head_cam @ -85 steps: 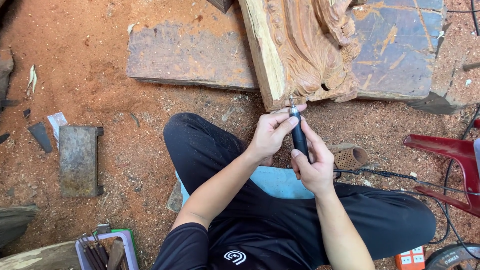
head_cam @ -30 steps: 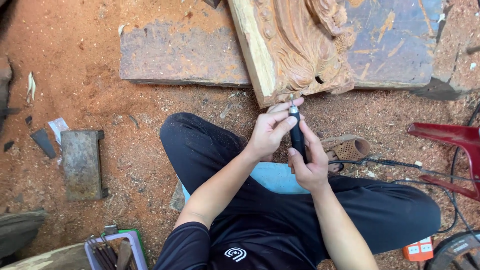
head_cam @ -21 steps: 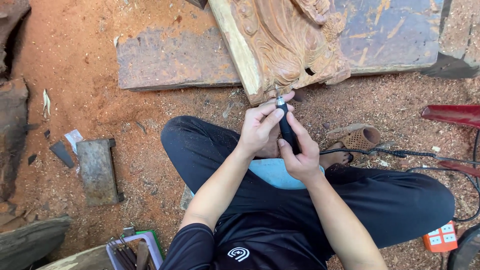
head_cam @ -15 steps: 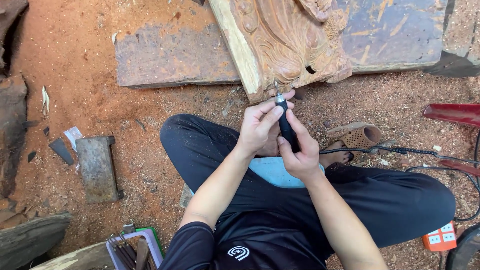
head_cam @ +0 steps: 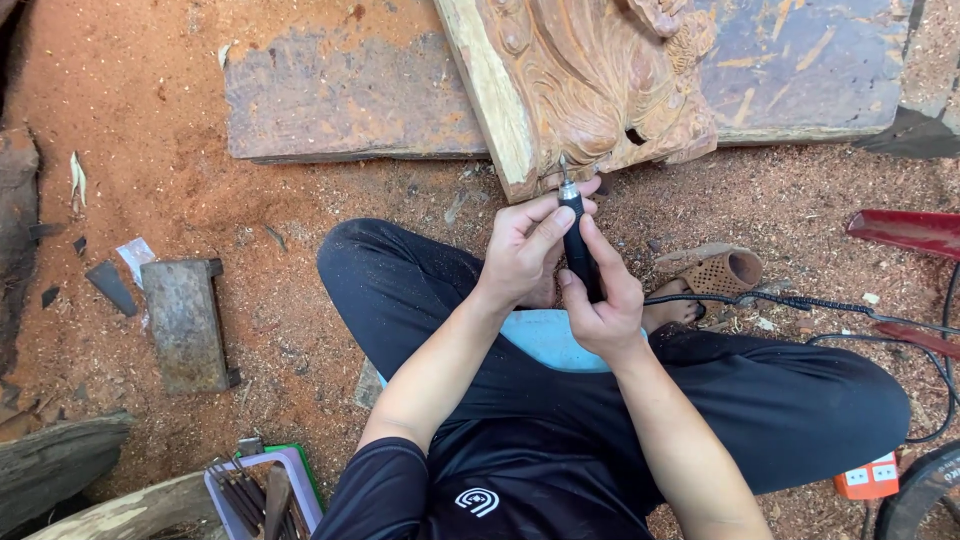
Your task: Using a handheld rotary tool to carve intricate decorative details into a large wooden sculpture in a workshop.
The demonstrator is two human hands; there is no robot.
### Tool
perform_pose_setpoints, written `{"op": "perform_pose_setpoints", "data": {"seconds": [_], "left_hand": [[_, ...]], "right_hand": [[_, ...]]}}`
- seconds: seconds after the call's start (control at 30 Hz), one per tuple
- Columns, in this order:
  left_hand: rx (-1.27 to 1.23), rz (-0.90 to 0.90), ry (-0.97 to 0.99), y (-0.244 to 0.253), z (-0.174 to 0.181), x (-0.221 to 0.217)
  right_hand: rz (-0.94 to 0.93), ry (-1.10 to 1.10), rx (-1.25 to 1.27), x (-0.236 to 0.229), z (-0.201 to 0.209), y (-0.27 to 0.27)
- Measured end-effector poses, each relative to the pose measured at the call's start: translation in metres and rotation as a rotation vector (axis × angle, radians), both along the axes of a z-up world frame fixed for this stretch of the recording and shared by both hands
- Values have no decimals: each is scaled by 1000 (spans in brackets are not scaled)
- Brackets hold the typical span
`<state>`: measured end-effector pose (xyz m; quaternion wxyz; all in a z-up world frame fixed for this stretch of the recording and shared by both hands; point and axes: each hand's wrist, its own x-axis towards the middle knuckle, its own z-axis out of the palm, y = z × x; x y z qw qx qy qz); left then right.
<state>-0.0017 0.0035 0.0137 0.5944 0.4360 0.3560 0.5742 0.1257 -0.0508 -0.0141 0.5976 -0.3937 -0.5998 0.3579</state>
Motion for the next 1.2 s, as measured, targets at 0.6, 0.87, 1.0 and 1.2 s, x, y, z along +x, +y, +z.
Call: {"op": "perform_pose_setpoints", "data": {"seconds": [0.6, 0.87, 1.0, 1.2], "left_hand": [[9, -44, 10, 2, -6, -5], [18, -38, -2, 0, -14, -4], [27, -40, 11, 1, -10, -6], [39, -28, 2, 0, -17, -4]], "right_hand": [[-16, -19, -9, 0, 6, 0], [-14, -40, -23, 0, 7, 0], [-13, -52, -12, 1, 8, 0], [-19, -81, -51, 1, 7, -2]]}}
